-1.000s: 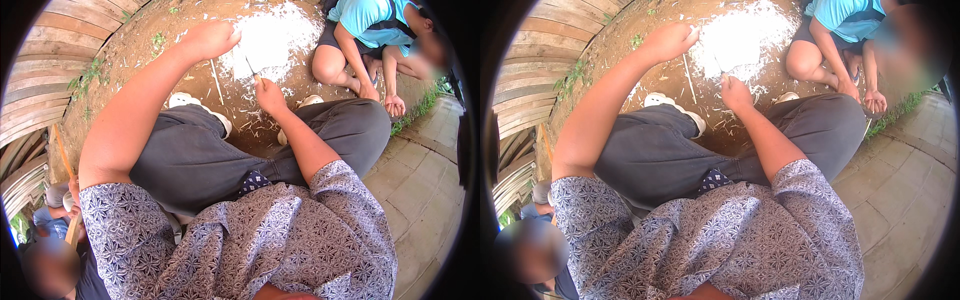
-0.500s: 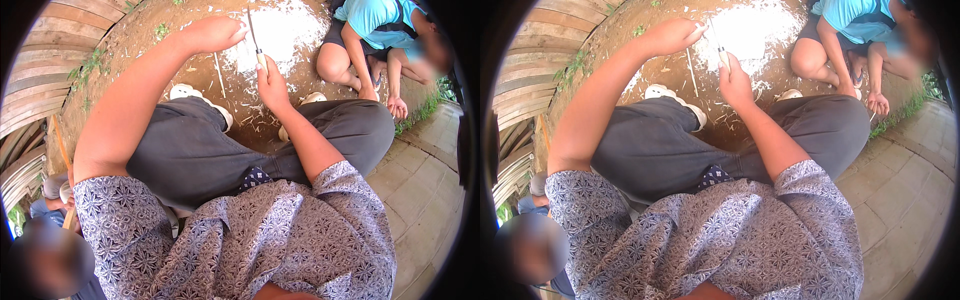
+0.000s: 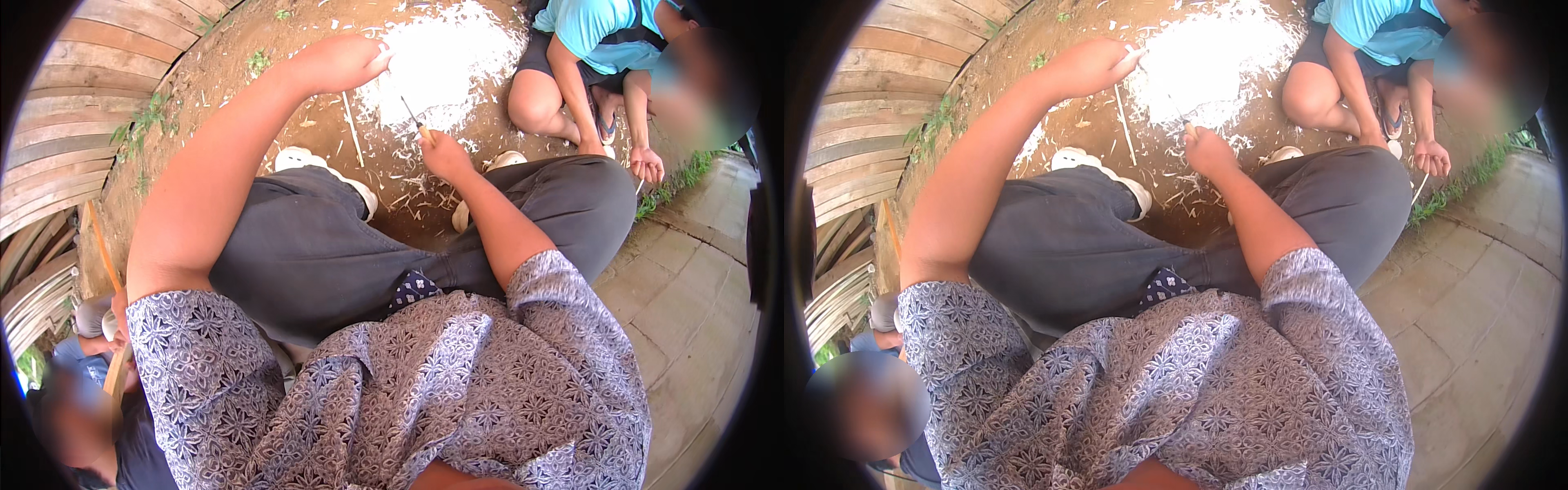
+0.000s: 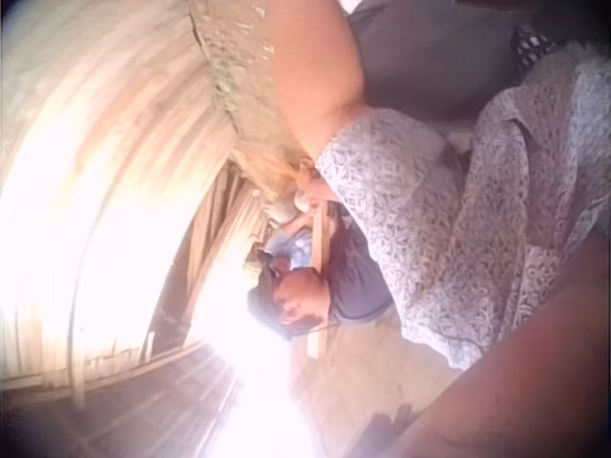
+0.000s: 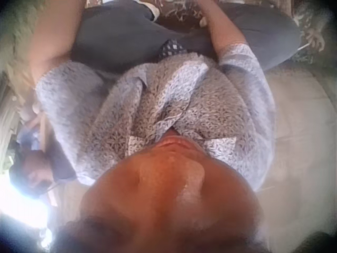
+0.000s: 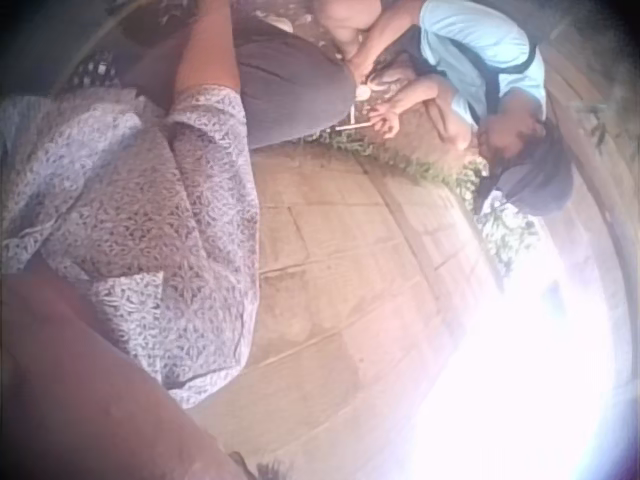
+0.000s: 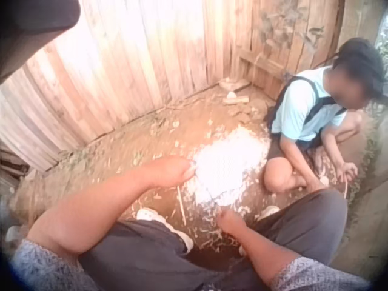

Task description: The person sits cross-legged on the ground and uses a knife to shave thin strips from a piece of bamboo. They hold the bamboo with their left hand and scrape the knife along its length with their right hand, creating a pile of white shavings on the ground.

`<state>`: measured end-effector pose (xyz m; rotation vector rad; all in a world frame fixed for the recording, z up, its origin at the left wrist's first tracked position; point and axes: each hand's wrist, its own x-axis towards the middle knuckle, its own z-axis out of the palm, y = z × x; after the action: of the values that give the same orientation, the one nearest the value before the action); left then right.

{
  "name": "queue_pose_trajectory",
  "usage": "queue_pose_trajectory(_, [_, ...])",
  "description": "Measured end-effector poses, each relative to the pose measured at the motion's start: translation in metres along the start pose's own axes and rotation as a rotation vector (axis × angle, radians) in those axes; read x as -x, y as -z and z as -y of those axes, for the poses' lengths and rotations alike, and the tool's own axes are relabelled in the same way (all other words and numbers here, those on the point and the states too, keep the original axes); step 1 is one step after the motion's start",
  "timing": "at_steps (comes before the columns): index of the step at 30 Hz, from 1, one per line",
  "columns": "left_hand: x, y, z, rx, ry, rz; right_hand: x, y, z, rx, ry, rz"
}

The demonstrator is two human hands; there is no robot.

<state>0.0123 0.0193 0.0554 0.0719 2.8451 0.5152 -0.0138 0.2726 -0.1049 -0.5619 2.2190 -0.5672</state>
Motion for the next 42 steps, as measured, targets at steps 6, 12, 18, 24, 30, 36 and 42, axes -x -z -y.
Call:
queue_pose_trajectory(6, [-0.002,-0.003,0.0,0.018,0.008,0.005,0.018,-0.01,0.027,-0.268,0.227,-0.321])
queue_pose_trajectory(12, [0.0,0.007,-0.008,0.021,0.016,0.042,0.027,-0.01,0.03,-0.324,0.305,-0.289])
queue_pose_trajectory(18, [0.001,0.0,0.001,0.044,0.008,0.007,0.006,-0.02,0.018,-0.156,0.186,-0.204])
queue_pose_trajectory(24, [0.006,-0.003,0.007,0.068,0.004,0.003,0.05,0.01,0.064,-0.614,0.404,-0.278])
queue_pose_trajectory(30, [0.002,0.007,-0.003,-0.005,-0.016,0.023,0.018,-0.011,0.03,-0.527,0.35,-0.282])
queue_pose_trajectory(36, [0.001,0.001,0.004,0.006,0.013,0.021,0.036,-0.003,0.043,-0.484,0.385,-0.271])
queue_pose_trajectory(42, [0.001,0.0,0.003,0.016,-0.002,0.02,0.046,0.012,0.06,-0.538,0.355,-0.333])
